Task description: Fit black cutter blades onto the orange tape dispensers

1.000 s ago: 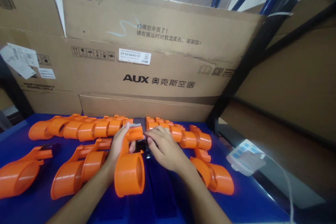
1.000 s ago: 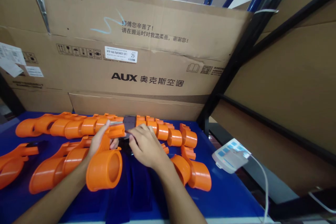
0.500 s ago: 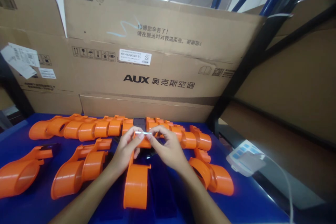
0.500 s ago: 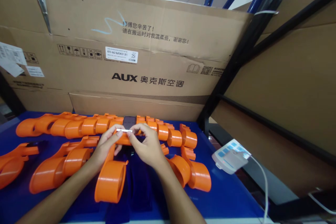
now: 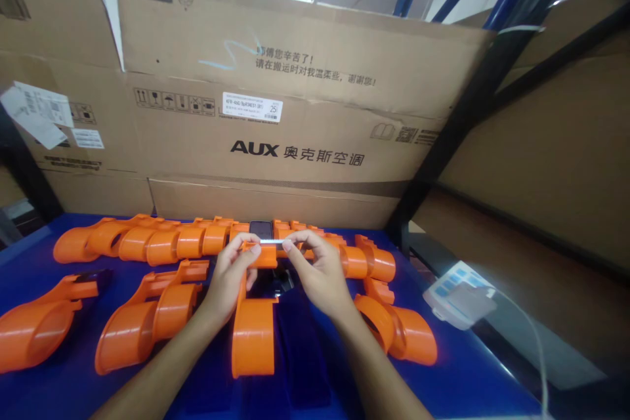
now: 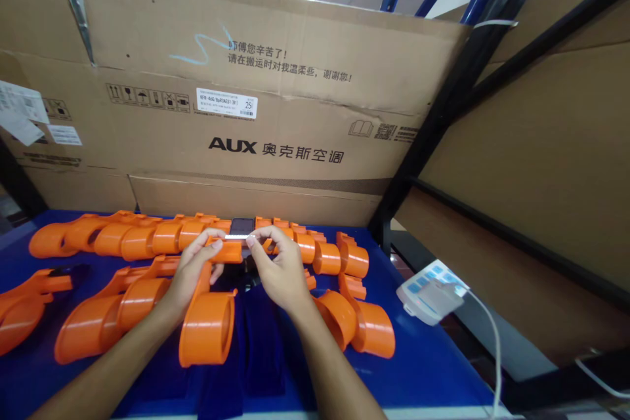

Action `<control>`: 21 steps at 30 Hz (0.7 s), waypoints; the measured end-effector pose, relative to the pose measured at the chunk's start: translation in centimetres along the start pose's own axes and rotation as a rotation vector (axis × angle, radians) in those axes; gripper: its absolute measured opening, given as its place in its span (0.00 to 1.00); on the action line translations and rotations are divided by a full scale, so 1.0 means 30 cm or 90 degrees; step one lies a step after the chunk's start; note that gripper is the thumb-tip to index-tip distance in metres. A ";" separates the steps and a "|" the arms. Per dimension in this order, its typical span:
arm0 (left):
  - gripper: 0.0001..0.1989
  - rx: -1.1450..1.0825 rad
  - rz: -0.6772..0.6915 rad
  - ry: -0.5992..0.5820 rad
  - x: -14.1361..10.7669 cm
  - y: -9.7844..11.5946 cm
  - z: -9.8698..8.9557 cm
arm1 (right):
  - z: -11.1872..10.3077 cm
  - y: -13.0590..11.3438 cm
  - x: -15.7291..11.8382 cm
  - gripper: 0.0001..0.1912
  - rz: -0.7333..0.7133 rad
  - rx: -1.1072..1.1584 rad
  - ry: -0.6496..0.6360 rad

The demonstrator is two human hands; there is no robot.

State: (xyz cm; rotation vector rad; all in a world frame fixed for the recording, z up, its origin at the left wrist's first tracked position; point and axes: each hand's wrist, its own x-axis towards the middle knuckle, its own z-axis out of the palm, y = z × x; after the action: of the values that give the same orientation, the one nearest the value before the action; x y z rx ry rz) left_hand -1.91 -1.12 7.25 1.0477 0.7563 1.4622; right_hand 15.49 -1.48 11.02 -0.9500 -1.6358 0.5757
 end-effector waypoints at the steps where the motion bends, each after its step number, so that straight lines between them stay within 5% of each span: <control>1: 0.15 -0.007 0.002 0.006 0.002 0.003 -0.003 | -0.004 0.007 0.004 0.08 -0.001 0.006 0.017; 5: 0.15 -0.044 0.004 0.011 0.019 0.009 -0.028 | -0.038 0.043 0.024 0.10 0.010 0.040 0.122; 8: 0.16 -0.074 0.001 -0.006 0.039 0.000 -0.048 | -0.080 0.065 0.038 0.11 0.036 -0.075 0.153; 14: 0.16 -0.076 0.001 -0.024 0.052 -0.020 -0.057 | -0.119 0.094 0.047 0.09 0.061 -0.402 -0.021; 21: 0.16 -0.054 0.010 -0.007 0.038 -0.016 -0.042 | -0.096 0.113 0.042 0.08 0.050 -0.421 -0.074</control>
State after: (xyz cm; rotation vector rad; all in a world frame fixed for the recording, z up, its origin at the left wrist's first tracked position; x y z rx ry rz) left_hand -2.84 0.21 6.54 0.9987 0.6728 1.4884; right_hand 19.12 1.14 9.90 -1.4826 -1.9441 0.1282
